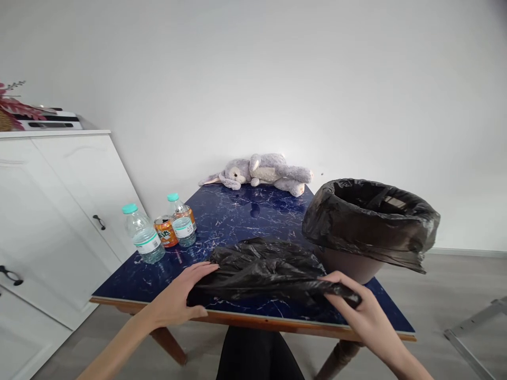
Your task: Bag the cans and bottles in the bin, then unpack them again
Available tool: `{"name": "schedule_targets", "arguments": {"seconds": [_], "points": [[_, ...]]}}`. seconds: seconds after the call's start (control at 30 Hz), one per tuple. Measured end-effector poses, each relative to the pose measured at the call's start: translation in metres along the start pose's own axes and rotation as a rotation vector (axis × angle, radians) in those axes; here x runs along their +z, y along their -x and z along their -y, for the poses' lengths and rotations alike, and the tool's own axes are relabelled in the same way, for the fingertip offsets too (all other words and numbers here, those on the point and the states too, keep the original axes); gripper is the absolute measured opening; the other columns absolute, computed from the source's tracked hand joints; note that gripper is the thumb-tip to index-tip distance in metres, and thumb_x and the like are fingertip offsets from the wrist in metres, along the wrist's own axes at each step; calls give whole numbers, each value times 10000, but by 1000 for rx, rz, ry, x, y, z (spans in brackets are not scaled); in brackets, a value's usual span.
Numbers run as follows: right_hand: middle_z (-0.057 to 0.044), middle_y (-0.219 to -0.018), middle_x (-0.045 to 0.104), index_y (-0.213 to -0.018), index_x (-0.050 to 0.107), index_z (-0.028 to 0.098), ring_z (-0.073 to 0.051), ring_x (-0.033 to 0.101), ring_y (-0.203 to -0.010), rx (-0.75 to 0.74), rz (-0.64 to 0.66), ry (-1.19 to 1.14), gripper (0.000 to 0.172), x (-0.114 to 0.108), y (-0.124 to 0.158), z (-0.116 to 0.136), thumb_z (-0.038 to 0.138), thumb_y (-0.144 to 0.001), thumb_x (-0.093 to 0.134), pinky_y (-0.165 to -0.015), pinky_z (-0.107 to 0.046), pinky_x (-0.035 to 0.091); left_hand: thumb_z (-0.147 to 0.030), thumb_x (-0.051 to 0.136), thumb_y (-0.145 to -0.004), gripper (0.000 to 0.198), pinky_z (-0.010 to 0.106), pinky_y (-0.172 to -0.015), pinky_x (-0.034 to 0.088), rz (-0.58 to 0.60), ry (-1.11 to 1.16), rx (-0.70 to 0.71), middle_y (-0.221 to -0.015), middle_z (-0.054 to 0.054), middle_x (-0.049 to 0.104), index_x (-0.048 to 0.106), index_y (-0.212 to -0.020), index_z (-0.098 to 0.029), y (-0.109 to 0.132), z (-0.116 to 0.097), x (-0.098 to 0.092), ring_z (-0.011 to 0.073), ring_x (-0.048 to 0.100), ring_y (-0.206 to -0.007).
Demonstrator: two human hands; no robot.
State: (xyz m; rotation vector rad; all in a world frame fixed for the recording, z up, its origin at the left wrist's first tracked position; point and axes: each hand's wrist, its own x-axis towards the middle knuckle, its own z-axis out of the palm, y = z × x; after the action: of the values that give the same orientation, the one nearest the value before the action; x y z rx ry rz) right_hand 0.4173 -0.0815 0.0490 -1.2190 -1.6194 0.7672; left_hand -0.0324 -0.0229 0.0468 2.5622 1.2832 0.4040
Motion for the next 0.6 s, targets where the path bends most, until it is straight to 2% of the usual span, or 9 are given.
{"name": "schedule_targets", "arguments": {"seconds": [0.07, 0.13, 0.17, 0.23, 0.3, 0.37, 0.43, 0.53, 0.6], "points": [[-48, -853, 712, -885, 697, 243, -241, 704, -835, 70, -96, 34, 391, 1, -7, 2, 600, -999, 585, -681, -280, 590, -696, 694, -917, 779, 536, -1223, 440, -50, -44, 26, -1602, 106, 565, 527, -1581, -324, -1, 3, 4, 365, 517, -1476], [-67, -950, 735, -992, 703, 251, -280, 718, -952, 102, -192, 63, 388, 6, -10, 2, 609, -1014, 555, -753, -329, 618, -490, 603, -1040, 429, 491, -1180, 492, -132, -65, 55, -1455, 90, 691, 684, -1421, -310, -3, 7, 7, 306, 618, -1369], [-85, -1067, 748, -1103, 696, 255, -307, 715, -1059, 84, -250, 82, 372, 10, -9, 2, 589, -1023, 550, -837, -380, 630, -405, 538, -1072, 347, 471, -1147, 520, -183, -68, 58, -1369, 86, 741, 736, -1335, -295, -4, 8, 9, 284, 664, -1299], [-123, -1368, 677, -1357, 602, 270, -358, 638, -1296, -36, -394, 157, 396, 21, -1, 4, 498, -1035, 568, -1035, -522, 583, -342, 478, -1075, 341, 430, -1043, 583, -278, -68, 19, -1200, 87, 800, 785, -1200, -262, -6, 8, 11, 266, 736, -1133], [-130, -1588, 509, -1525, 461, 309, -398, 499, -1469, -245, -475, 282, 522, 36, 16, 10, 349, -1024, 602, -1167, -662, 460, -378, 486, -1057, 339, 381, -917, 623, -350, -57, -68, -1085, 83, 817, 789, -1134, -243, -8, 3, 13, 263, 769, -1005], [-96, -1666, 424, -1601, 366, 371, -414, 409, -1541, -448, -410, 413, 671, 52, 34, 18, 186, -996, 591, -1210, -749, 362, -433, 492, -1052, 347, 342, -827, 630, -389, -15, -161, -1062, 73, 821, 766, -1137, -238, -11, -5, 15, 263, 784, -952], [-65, -1661, 455, -1644, 296, 416, -400, 418, -1545, -559, -240, 511, 770, 68, 45, 27, 92, -987, 531, -1219, -781, 326, -482, 480, -1060, 371, 321, -753, 627, -395, 54, -260, -1046, 59, 824, 712, -1215, -238, -14, -15, 15, 262, 797, -910], [-65, -1686, 437, -1703, 189, 386, -393, 396, -1564, -575, 8, 602, 759, 85, 38, 34, 137, -1044, 471, -1233, -778, 313, -504, 464, -1073, 418, 312, -663, 621, -394, 115, -352, -1000, 52, 822, 587, -1371, -238, -17, -27, 14, 270, 805, -890], [-72, -1742, 333, -1723, 153, 352, -412, 290, -1607, -555, 87, 638, 721, 92, 20, 34, 247, -1088, 478, -1250, -776, 286, -445, 504, -1063, 440, 359, -809, 642, -475, 52, -275, -1154, 94, 798, 518, -1447, -232, -18, -33, 11, 286, 783, -1056]]}}
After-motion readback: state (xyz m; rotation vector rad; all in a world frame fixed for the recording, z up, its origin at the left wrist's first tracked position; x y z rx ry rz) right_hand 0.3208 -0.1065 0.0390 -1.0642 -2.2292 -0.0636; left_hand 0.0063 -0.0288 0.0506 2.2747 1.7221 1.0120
